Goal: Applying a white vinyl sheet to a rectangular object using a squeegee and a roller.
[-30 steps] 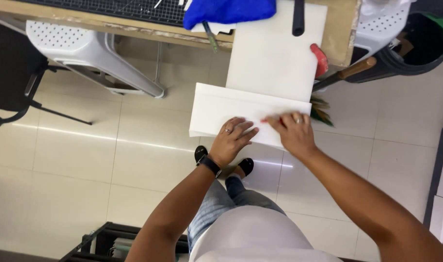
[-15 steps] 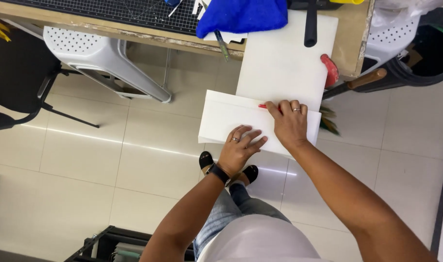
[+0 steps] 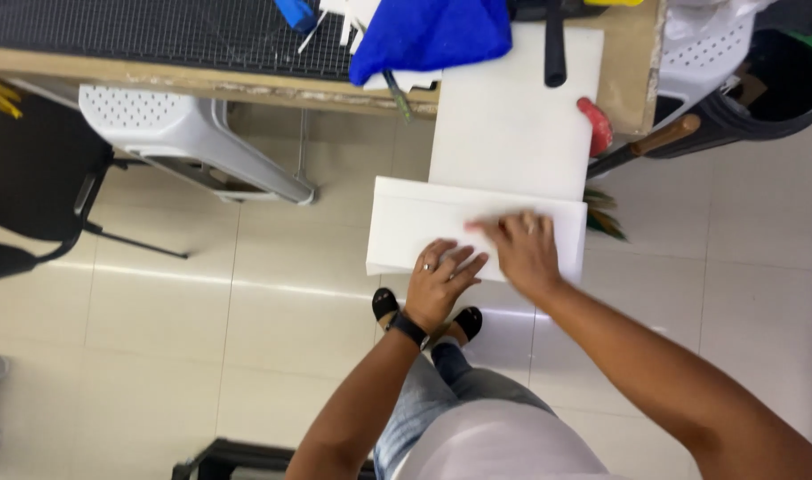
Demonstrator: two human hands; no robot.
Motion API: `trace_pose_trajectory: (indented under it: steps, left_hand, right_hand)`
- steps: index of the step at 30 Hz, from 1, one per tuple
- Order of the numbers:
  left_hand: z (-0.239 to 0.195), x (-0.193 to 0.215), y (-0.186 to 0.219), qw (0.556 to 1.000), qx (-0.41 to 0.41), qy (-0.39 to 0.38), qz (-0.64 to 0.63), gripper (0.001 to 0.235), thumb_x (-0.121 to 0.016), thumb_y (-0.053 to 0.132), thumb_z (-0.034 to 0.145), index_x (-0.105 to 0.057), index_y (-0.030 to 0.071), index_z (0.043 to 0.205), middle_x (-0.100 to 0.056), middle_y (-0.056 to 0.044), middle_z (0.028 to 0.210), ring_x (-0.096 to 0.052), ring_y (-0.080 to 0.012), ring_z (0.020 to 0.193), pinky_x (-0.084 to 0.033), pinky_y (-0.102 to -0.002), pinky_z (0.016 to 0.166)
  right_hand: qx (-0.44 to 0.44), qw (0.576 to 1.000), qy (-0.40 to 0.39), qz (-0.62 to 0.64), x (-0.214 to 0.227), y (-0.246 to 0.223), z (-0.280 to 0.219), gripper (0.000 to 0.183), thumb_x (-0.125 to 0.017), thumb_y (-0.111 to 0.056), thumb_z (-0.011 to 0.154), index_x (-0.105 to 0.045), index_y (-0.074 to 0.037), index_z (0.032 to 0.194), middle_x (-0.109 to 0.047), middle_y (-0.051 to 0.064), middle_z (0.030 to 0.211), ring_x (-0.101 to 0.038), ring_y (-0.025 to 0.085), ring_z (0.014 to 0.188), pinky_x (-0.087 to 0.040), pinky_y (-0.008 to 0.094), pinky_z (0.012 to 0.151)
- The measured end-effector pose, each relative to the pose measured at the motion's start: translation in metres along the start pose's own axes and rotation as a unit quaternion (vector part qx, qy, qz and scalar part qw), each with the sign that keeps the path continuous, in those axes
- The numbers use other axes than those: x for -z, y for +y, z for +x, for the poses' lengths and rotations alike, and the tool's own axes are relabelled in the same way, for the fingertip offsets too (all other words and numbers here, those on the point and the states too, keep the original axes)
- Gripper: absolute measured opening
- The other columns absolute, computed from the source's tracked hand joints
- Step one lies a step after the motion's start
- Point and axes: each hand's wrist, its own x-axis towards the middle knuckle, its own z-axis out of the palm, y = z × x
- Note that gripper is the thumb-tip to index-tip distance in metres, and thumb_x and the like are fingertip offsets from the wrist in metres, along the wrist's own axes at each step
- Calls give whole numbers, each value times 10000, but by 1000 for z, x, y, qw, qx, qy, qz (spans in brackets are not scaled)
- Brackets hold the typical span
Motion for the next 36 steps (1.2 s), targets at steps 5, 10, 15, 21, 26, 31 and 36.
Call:
trace_pose_trajectory:
  steps: [5,10,15,21,26,31,36]
  left_hand:
    - [-5,-5,-4,1000,10,-12,13,433,-718,430,896,-698,336,1319,-641,69,1231,-548,-222,1230,-479,-421,1124]
    - [-4,-9,-4,999,5,-24,-21,383,-743,405,883,-736,294,1250,-659,32,1186,-569,-257,1196,-496,-436,1094]
    - [7,2,-12,998,-13,-47,-43,350,-722,420,909,-745,241,1208,-671,6,1190,-588,-272,1212,-496,-446,1095]
    - [3,-3,-8,997,-28,-63,-38,349,-709,426,935,-735,233,1225,-675,1,1241,-580,-280,1223,-489,-454,1075]
    - [1,-7,-16,995,-31,-73,-65,337,-651,440,959,-716,229,1213,-662,-12,1250,-560,-305,1231,-491,-446,1048]
    - [7,-2,-19,996,-34,-80,-31,354,-683,431,940,-717,243,1239,-655,15,1277,-544,-275,1244,-476,-438,1060]
    - [4,0,-17,993,-40,-105,-28,386,-711,438,906,-713,258,1247,-648,24,1281,-530,-270,1249,-472,-442,1058]
  right_hand:
    - [15,999,-43,22,-8,-8,21,266,-578,-177,977,-686,-290,1192,-504,27,877,-520,288,883,-411,473,807]
    - [-35,994,-71,82,-3,29,15,295,-554,-232,1026,-649,-291,1298,-528,-11,913,-569,280,927,-443,457,806]
    - [-17,990,-112,86,60,34,-52,253,-554,-216,1042,-684,-272,1253,-568,11,877,-594,280,893,-448,418,800]
    - [-8,998,-58,-31,32,68,-39,247,-599,-218,1000,-717,-248,1215,-587,58,913,-596,320,929,-462,471,782]
    - [-70,995,-73,18,45,52,-75,311,-558,-272,1017,-677,-335,1298,-579,6,975,-597,297,976,-466,448,831]
    - [-30,998,-34,-32,41,58,-65,320,-569,-176,1002,-684,-321,1263,-535,18,907,-558,264,882,-428,417,793]
    - [-79,996,-24,-32,38,80,-57,271,-587,-271,1033,-682,-319,1282,-519,-15,922,-558,262,900,-431,408,759]
